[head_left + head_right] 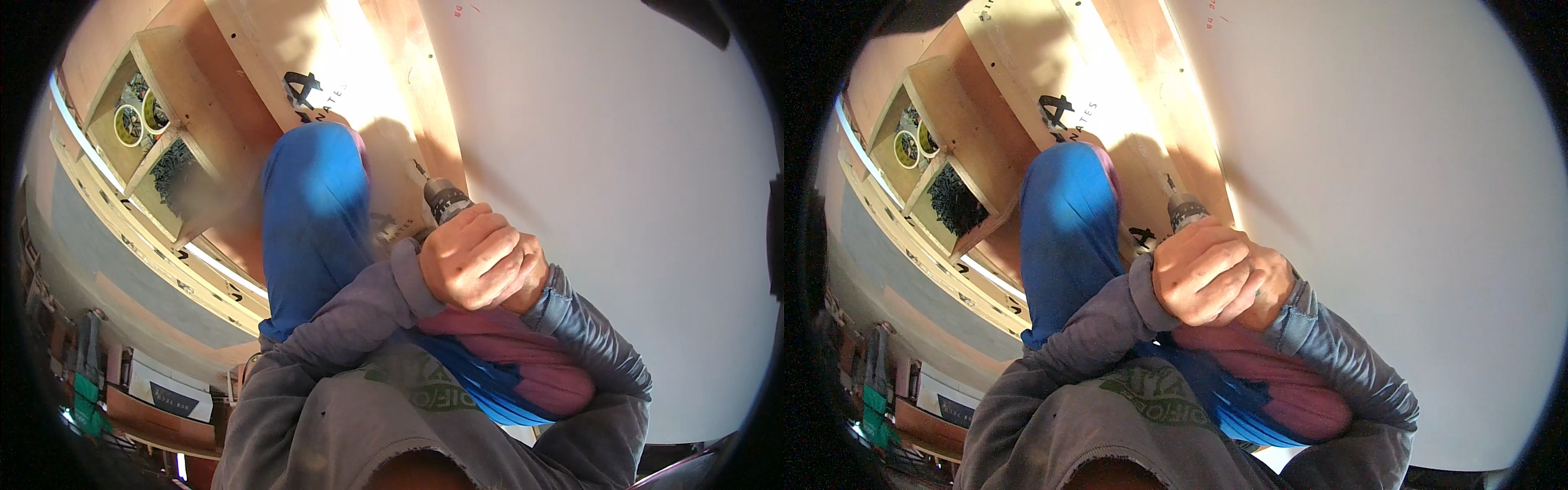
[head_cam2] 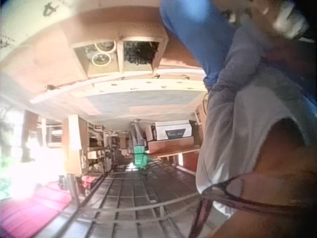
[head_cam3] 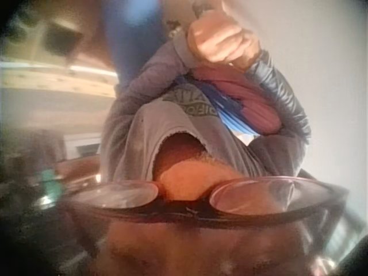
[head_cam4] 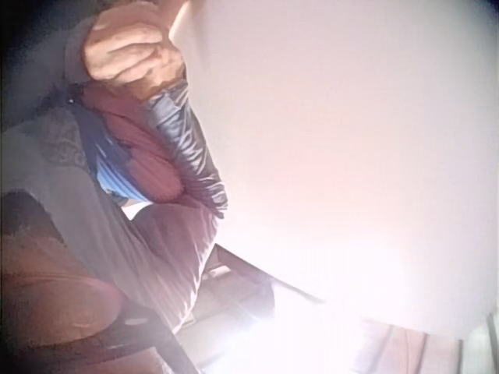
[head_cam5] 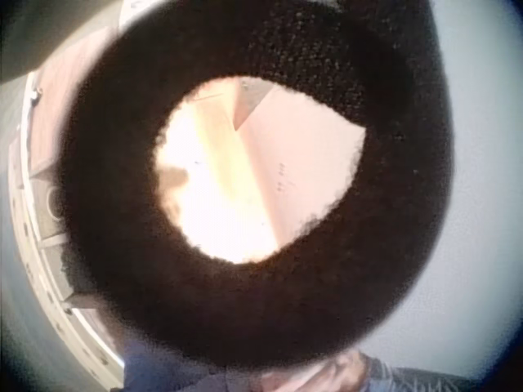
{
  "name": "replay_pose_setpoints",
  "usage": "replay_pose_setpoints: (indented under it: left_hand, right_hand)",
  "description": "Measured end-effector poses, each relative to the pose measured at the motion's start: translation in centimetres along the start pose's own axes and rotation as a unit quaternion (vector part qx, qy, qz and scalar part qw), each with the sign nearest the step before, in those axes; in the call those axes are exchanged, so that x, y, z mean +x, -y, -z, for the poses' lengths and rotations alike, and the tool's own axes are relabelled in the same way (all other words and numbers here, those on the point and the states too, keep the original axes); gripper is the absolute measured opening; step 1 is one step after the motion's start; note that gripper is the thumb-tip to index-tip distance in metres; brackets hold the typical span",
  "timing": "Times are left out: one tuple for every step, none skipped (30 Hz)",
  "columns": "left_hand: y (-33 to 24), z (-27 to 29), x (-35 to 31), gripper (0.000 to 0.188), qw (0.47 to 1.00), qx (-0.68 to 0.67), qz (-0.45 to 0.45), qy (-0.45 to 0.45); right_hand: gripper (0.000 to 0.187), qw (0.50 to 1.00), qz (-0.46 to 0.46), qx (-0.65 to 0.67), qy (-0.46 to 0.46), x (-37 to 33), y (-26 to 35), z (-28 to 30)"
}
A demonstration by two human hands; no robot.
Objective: The person is assembling a wooden board by driving screws into it using a cordless drill. They repeatedly pick up screws from a nearby container and secure them into the board.
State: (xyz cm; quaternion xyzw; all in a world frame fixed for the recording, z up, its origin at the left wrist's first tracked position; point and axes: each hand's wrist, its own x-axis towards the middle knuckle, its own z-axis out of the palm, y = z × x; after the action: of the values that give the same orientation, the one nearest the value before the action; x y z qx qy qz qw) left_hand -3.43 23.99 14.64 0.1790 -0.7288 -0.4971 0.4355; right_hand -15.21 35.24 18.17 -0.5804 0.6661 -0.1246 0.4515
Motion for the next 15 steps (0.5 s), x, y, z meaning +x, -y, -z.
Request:
replay_pose_setpoints:
  left_hand:
    - [0.0,-0.1,0.0,0.016,1.0,-0.002,0.004,0.004]
    - [-0.1,0.0,-0.1,0.016,1.0,-0.001,0.006,0.006]
    - [-0.1,0.0,-0.1,0.017,1.0,-0.002,0.006,0.011]
    - [0.0,0.2,0.0,0.017,1.0,-0.005,0.005,0.014]
    - [0.1,0.3,0.0,0.018,1.0,-0.01,0.008,0.007]
    - [0.1,0.4,0.1,0.018,1.0,-0.017,0.01,0.003]
    - [0.1,0.5,0.1,0.019,1.0,-0.023,0.012,-0.001]
    - [0.2,0.6,0.1,0.019,1.0,-0.02,0.01,0.0]
    - [0.1,0.6,0.1,0.02,1.0,-0.016,0.008,0.002]
    - [0.1,0.6,0.0,0.021,1.0,-0.012,0.007,0.004]
    - [0.1,0.6,0.0,0.021,1.0,-0.013,0.007,0.009]
    - [0.0,0.7,-0.1,0.021,1.0,-0.014,0.008,0.016]
    - [-0.2,0.8,-0.2,0.021,1.0,-0.017,0.01,0.022]
    - [-0.3,0.8,-0.3,0.021,1.0,-0.016,0.01,0.015]
    - [0.0,0.8,-0.2,0.021,1.0,-0.017,0.008,0.01]
  right_hand:
    - [0.017,0.999,0.004,-0.025,-0.025,-0.2,-0.2,-1.0]
    - [0.017,0.988,0.016,-0.119,-0.1,-0.2,-0.5,-2.5]
    - [0.018,0.836,-0.059,-0.433,-0.332,1.4,-0.6,-7.4]
    - [0.018,0.681,-0.174,-0.543,-0.459,2.6,-0.7,-10.5]
    - [0.018,0.64,-0.212,-0.552,-0.49,3.1,-0.9,-11.8]
    - [0.018,0.639,-0.213,-0.552,-0.492,2.9,-1.4,-12.2]
    - [0.019,0.632,-0.223,-0.545,-0.505,2.6,-1.9,-12.4]
    - [0.019,0.658,-0.198,-0.531,-0.495,1.9,-2.7,-12.1]
    - [0.02,0.684,-0.173,-0.517,-0.484,1.6,-3.0,-11.6]
    - [0.02,0.669,-0.181,-0.518,-0.501,1.8,-2.7,-11.8]
    - [0.021,0.654,-0.19,-0.519,-0.517,2.1,-2.4,-12.0]
    - [0.021,0.655,-0.191,-0.518,-0.516,2.2,-2.0,-12.1]
    - [0.021,0.649,-0.196,-0.526,-0.513,2.2,-1.5,-12.2]
    - [0.021,0.645,-0.196,-0.533,-0.512,2.3,-1.2,-12.2]
    - [0.021,0.638,-0.198,-0.54,-0.512,2.7,-0.9,-12.2]
